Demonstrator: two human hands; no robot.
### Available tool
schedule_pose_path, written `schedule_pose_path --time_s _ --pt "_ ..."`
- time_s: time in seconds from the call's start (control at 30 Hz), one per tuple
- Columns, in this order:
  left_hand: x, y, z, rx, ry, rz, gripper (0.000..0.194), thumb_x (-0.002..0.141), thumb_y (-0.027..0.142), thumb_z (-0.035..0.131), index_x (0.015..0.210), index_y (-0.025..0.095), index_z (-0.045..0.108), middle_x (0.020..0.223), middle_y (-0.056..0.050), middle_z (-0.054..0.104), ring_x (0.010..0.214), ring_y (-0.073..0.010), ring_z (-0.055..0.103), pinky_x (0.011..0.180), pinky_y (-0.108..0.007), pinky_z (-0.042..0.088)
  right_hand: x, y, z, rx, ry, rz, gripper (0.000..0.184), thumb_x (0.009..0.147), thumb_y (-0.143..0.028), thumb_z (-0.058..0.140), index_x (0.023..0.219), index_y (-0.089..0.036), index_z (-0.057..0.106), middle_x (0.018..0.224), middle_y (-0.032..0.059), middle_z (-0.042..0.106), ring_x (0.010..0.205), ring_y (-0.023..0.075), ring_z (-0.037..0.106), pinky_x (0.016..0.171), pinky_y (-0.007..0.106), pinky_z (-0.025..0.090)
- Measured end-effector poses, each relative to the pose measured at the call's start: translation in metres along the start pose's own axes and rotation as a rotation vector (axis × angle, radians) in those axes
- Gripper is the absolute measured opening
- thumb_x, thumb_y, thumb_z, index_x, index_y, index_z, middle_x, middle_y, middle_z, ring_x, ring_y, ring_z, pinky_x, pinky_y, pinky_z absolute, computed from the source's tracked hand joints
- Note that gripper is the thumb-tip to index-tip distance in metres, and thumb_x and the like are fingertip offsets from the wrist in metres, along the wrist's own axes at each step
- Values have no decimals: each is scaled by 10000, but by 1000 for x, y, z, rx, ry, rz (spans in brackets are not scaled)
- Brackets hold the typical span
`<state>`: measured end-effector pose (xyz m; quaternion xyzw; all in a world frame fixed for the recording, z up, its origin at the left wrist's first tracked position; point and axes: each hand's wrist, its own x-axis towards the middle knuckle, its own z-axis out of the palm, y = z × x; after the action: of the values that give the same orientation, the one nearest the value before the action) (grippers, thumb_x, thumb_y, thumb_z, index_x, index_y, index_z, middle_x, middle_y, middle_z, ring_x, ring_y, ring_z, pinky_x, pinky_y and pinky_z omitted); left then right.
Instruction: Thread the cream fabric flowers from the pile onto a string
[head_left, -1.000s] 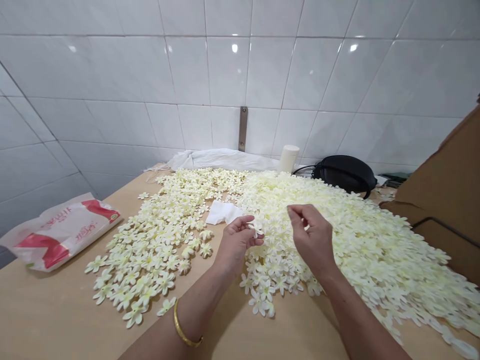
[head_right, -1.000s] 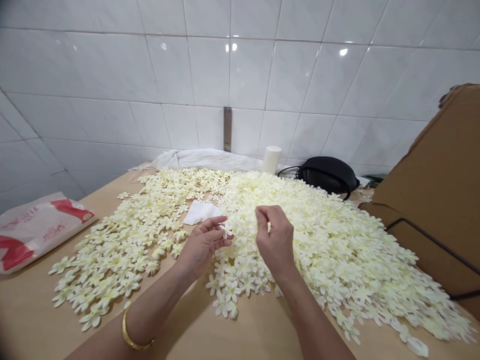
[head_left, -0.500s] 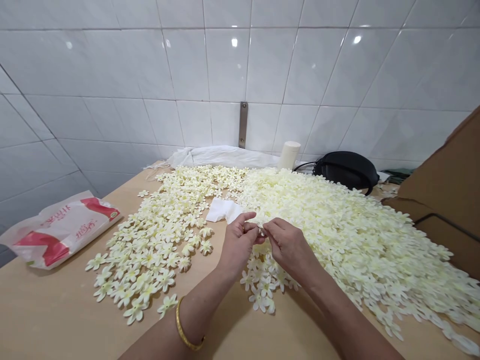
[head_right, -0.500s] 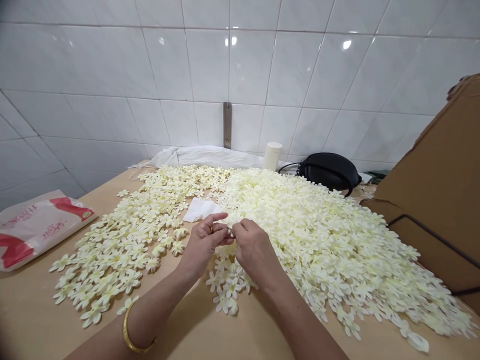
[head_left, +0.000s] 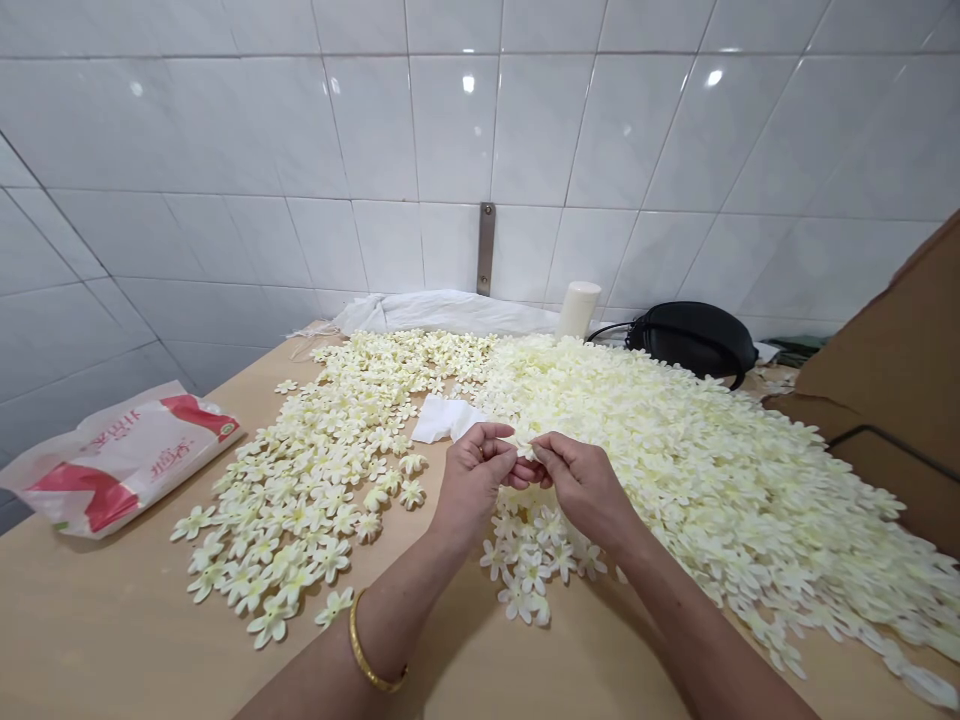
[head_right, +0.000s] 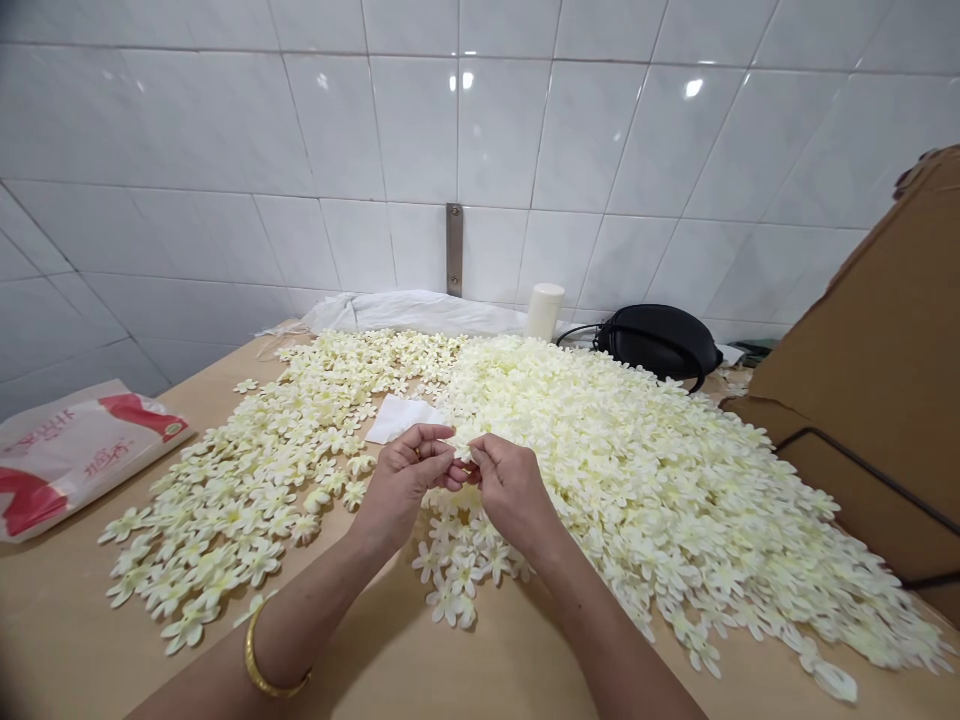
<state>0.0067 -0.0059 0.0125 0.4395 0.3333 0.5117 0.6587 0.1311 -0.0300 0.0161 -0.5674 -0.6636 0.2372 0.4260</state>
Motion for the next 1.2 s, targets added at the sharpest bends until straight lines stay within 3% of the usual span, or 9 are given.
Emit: schedule_pose_path --time_s 0.27,0.47,0.57,0.67,0.73,0.8,1.2 --pt "-3 2 3 93 11 56 197 634 121 554 820 146 495 567 49 531 480 -98 570 503 -225 454 6 7 0 408 -72 188 201 729 -325 495 636 -150 529 598 13 559 553 115 503 535 257 404" --pt "-3 0 3 144 54 91 186 624 105 513 800 163 491 557 68 488 464 -85 550 475 -209 442 6 11 -2 386 -27 180 234 759 -356 499 668 -145 542 615 18 566 553 115 527 534 254 416" --pt "-3 -1 3 141 69 85 167 628 120 520 788 159 491 566 60 501 471 -85 554 481 -209 443 3 4 -5 204 86 72 203 795 -322 466 705 -157 543 640 16 552 589 127 536 550 257 422" --pt "-2 0 3 124 94 81 173 625 148 548 788 157 491 568 52 520 476 -93 560 492 -221 452 0 -5 -7 7 180 -165 121 805 -246 462 782 -171 554 718 33 560 671 146 542 599 269 435" --pt "-2 0 3 114 104 86 186 620 149 557 793 157 488 563 51 528 471 -90 552 497 -225 454 -2 -7 -8 -71 142 -320 114 795 -192 469 836 -172 574 807 60 573 733 158 547 644 281 447" --pt "-3 0 2 116 91 99 188 629 142 549 804 157 481 552 52 529 470 -86 542 504 -224 454 -2 -7 -7 -110 83 -384 151 784 -157 471 878 -173 589 859 77 581 768 167 556 670 292 457" --pt "-6 -4 2 271 -2 182 214 664 147 505 874 177 481 595 57 495 494 -75 514 518 -210 436 3 1 -5 75 -3 -56 147 758 -244 516 756 -173 644 768 49 638 710 171 584 639 279 442"
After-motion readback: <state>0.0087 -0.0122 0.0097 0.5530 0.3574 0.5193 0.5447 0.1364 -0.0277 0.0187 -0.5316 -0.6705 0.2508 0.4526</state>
